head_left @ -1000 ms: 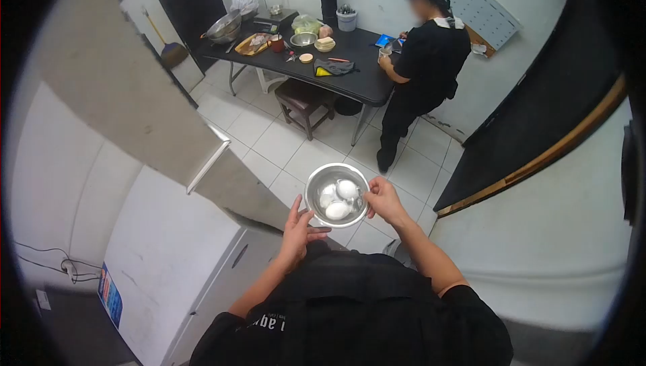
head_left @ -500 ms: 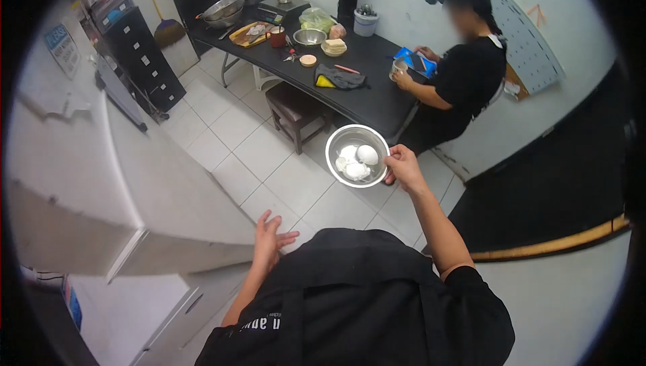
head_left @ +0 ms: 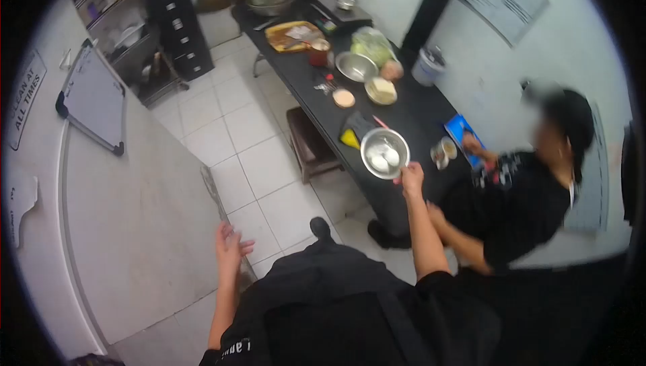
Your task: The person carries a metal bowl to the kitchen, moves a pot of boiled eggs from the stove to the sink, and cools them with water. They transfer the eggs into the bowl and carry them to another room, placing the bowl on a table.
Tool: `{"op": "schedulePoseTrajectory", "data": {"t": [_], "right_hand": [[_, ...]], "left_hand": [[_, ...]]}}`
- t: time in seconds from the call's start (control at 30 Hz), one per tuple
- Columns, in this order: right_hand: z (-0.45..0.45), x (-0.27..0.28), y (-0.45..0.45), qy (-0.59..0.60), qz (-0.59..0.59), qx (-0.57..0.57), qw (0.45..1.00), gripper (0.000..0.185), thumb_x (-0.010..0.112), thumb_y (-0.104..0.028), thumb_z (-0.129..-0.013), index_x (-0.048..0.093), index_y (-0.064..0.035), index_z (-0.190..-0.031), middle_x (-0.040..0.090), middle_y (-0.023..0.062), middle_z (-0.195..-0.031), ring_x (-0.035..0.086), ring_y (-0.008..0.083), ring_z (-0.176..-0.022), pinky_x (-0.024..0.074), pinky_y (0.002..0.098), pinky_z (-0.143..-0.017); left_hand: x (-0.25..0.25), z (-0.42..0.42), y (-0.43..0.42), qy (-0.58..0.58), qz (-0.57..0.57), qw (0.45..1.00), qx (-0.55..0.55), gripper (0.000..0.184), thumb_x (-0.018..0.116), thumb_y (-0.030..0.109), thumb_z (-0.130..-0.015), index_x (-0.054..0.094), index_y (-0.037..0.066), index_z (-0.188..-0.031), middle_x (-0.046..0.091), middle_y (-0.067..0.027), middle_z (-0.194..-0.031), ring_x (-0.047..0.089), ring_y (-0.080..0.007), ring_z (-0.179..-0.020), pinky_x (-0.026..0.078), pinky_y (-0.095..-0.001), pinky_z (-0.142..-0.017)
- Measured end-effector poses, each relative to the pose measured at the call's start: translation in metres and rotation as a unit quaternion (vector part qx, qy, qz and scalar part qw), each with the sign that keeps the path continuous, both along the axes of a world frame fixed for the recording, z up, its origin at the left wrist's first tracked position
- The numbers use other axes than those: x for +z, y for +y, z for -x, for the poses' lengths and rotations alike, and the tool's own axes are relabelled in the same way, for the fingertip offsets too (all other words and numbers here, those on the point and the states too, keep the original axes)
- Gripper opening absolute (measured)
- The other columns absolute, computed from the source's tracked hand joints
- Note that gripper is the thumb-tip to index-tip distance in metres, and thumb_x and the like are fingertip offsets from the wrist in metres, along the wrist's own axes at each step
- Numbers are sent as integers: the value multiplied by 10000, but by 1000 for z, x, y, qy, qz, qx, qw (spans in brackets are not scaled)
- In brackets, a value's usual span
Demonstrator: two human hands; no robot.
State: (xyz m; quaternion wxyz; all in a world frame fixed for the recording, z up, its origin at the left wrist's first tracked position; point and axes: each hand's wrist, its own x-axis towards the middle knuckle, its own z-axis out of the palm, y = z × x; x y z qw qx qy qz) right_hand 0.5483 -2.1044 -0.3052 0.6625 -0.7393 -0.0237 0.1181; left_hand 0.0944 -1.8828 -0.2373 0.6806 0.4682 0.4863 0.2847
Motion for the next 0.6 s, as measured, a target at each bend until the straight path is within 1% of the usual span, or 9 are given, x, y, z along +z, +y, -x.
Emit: {"op": "schedulePoseTrajectory", "data": {"t": [0.07,0.13,0.2,0.27,0.4,0.43,0.47,0.5,0.6], "right_hand": [[-43,-30,10,20,-2,-32,999,204,552,4,-781,465,35,-962,578,135,-733,555,178,-420,462,256,-357],[-85,-45,23,46,-3,-76,996,247,568,10,-775,458,46,-993,586,159,-797,564,186,-440,464,264,-365],[-127,-60,37,55,-13,-120,991,289,582,13,-771,444,48,-1023,585,162,-812,571,197,-455,477,270,-371],[-169,-89,40,56,3,-154,986,305,584,13,-775,442,61,-1040,584,174,-837,581,210,-482,503,288,-393],[-237,-148,35,63,-44,-179,981,187,534,24,-792,528,91,-966,576,183,-831,591,264,-576,527,357,-459],[-237,-128,42,94,29,-129,987,105,584,-17,-792,574,80,-830,583,138,-749,583,256,-611,506,351,-484],[-249,-132,39,-31,391,35,919,207,615,-173,-796,622,33,-796,620,117,-746,587,238,-621,499,365,-529],[-263,-139,36,-199,688,117,688,319,647,-329,-800,671,-13,-761,657,95,-743,591,219,-632,492,378,-573],[-296,-173,40,-172,657,103,727,377,668,-419,-758,706,-50,-831,685,142,-807,615,271,-625,497,432,-597]], "left_hand": [[-24,9,-2,99,-32,991,79,529,492,74,-888,262,30,-1362,341,-207,-1341,653,-250,-728,526,-275,-527],[-54,20,-13,226,-94,967,74,550,556,131,-848,324,20,-1335,397,-219,-1297,634,-307,-822,538,-346,-642],[-124,60,-20,493,-288,815,-99,597,634,215,-777,399,18,-1290,448,-248,-1235,573,-390,-965,485,-423,-828],[-107,51,-34,493,-112,849,-154,589,661,289,-728,485,33,-1229,499,-271,-1176,505,-421,-1071,395,-443,-950],[-147,78,-65,506,-11,838,-206,519,618,319,-757,534,31,-1181,575,-248,-1090,536,-389,-1054,425,-430,-916],[-144,78,-71,525,9,834,-172,509,602,325,-762,542,33,-1175,599,-241,-1050,546,-381,-1043,430,-426,-909],[-131,74,-79,511,34,846,-147,497,594,312,-763,544,31,-1169,606,-237,-1031,558,-380,-1019,437,-428,-895],[-119,73,-86,496,54,858,-119,484,586,299,-763,547,29,-1164,612,-234,-1013,570,-378,-995,443,-429,-882],[-143,99,-129,523,16,850,-64,432,571,256,-753,576,31,-1122,620,-225,-1001,580,-371,-966,451,-433,-855]]}}
